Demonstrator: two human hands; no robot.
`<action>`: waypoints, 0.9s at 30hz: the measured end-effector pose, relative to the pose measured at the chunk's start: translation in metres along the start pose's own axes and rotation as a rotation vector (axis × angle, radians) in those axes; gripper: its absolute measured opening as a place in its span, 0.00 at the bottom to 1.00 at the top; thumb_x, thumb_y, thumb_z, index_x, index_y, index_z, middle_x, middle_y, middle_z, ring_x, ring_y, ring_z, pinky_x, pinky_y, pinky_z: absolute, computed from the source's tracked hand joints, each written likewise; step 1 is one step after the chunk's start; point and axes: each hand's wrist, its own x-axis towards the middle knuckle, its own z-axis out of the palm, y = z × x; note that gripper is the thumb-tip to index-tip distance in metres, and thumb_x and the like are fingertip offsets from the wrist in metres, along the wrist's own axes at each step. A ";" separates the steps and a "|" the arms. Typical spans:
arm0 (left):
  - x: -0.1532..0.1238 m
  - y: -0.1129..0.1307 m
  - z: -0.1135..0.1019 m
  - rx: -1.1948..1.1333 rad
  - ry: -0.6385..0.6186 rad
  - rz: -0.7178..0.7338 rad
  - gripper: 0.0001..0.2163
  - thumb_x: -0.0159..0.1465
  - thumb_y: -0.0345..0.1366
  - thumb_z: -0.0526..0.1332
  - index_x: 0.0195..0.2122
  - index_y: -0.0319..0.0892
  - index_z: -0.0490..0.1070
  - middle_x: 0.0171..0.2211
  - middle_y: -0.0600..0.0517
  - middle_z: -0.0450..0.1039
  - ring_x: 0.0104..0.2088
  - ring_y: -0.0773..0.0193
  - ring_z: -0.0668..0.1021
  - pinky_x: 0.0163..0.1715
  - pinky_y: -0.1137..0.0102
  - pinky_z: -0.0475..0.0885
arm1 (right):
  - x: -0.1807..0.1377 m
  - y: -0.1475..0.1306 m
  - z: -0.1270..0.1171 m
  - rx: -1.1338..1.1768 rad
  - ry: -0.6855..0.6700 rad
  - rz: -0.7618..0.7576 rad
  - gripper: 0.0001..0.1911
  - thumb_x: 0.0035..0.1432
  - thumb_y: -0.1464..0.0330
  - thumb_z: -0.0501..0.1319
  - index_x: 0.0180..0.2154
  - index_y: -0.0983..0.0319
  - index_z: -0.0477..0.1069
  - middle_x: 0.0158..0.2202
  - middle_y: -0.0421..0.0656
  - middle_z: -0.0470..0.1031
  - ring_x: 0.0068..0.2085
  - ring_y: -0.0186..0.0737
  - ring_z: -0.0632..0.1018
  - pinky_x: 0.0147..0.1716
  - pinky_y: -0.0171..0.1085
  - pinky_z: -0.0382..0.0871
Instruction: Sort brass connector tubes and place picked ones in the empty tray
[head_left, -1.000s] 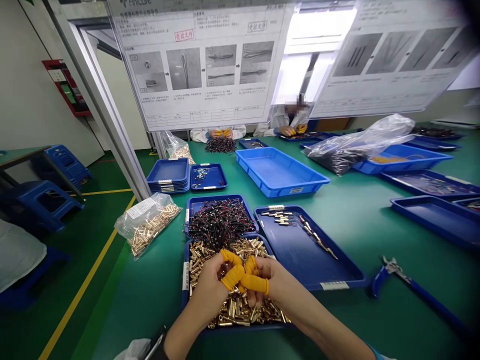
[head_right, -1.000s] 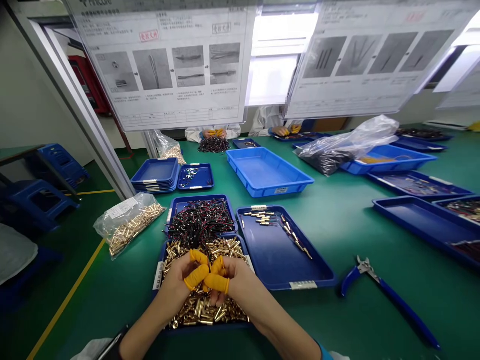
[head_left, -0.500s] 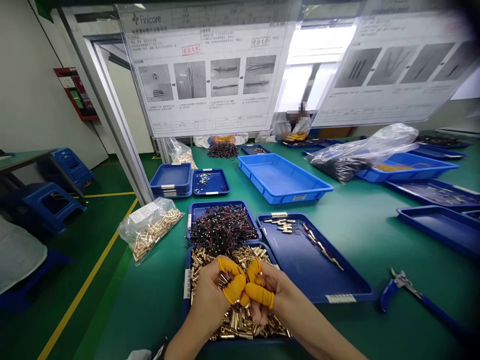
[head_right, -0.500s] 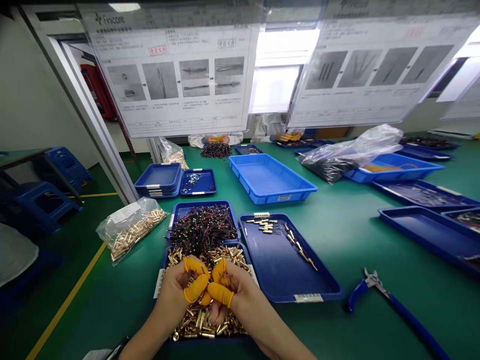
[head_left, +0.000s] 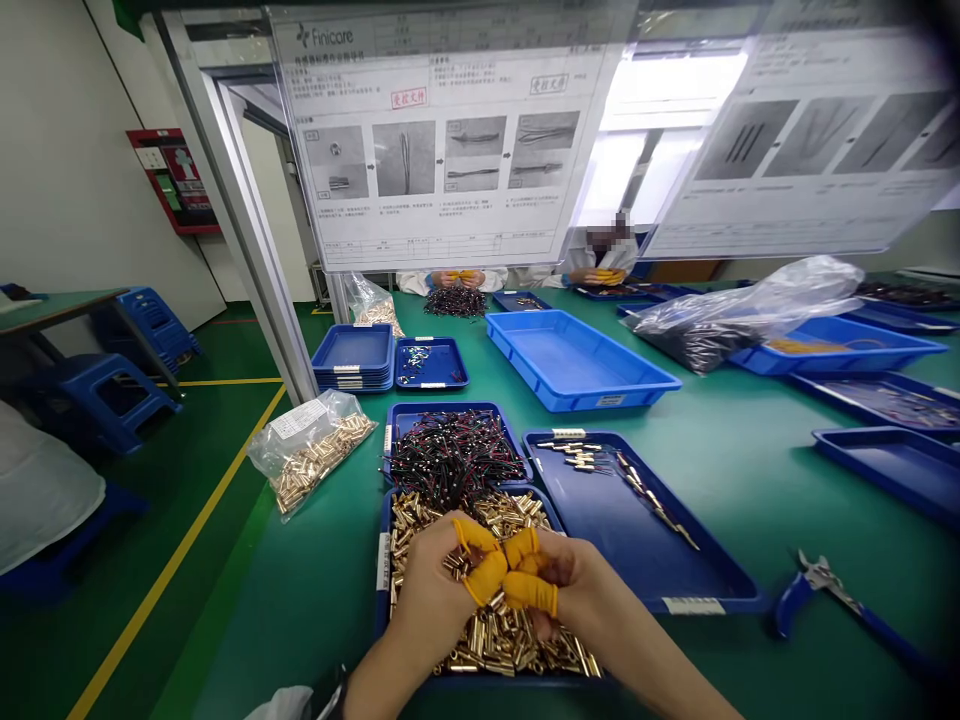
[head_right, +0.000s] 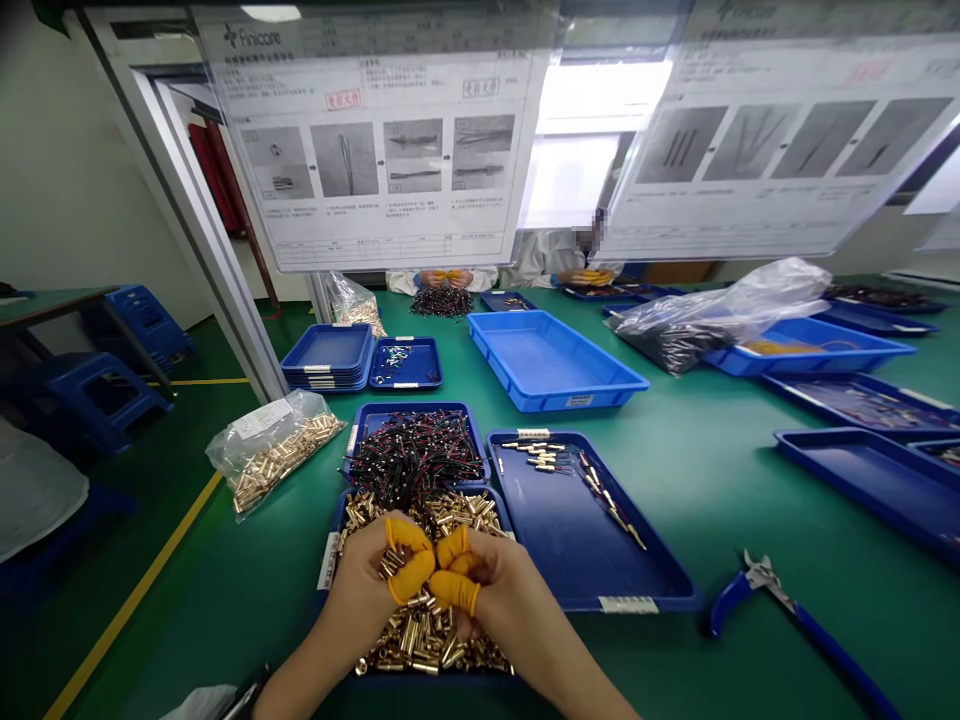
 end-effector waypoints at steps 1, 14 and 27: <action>0.001 -0.002 0.001 0.055 -0.027 -0.069 0.04 0.55 0.33 0.58 0.27 0.38 0.68 0.26 0.52 0.64 0.28 0.68 0.66 0.28 0.74 0.60 | 0.000 0.002 -0.002 -0.036 0.060 -0.019 0.19 0.41 0.57 0.64 0.24 0.66 0.61 0.19 0.34 0.62 0.17 0.18 0.62 0.16 0.22 0.56; 0.001 -0.010 -0.004 0.467 -0.242 -0.152 0.06 0.53 0.22 0.55 0.25 0.39 0.60 0.32 0.53 0.60 0.28 0.69 0.63 0.26 0.74 0.59 | -0.001 0.007 -0.011 -0.325 0.351 -0.144 0.12 0.51 0.62 0.51 0.26 0.65 0.62 0.20 0.38 0.64 0.24 0.25 0.65 0.24 0.26 0.56; -0.001 0.003 -0.005 0.201 -0.039 -0.108 0.06 0.59 0.32 0.53 0.35 0.40 0.66 0.33 0.50 0.69 0.34 0.64 0.70 0.35 0.70 0.65 | -0.001 0.013 -0.003 -0.283 0.240 -0.276 0.14 0.52 0.61 0.53 0.23 0.65 0.60 0.24 0.40 0.65 0.28 0.26 0.63 0.27 0.25 0.56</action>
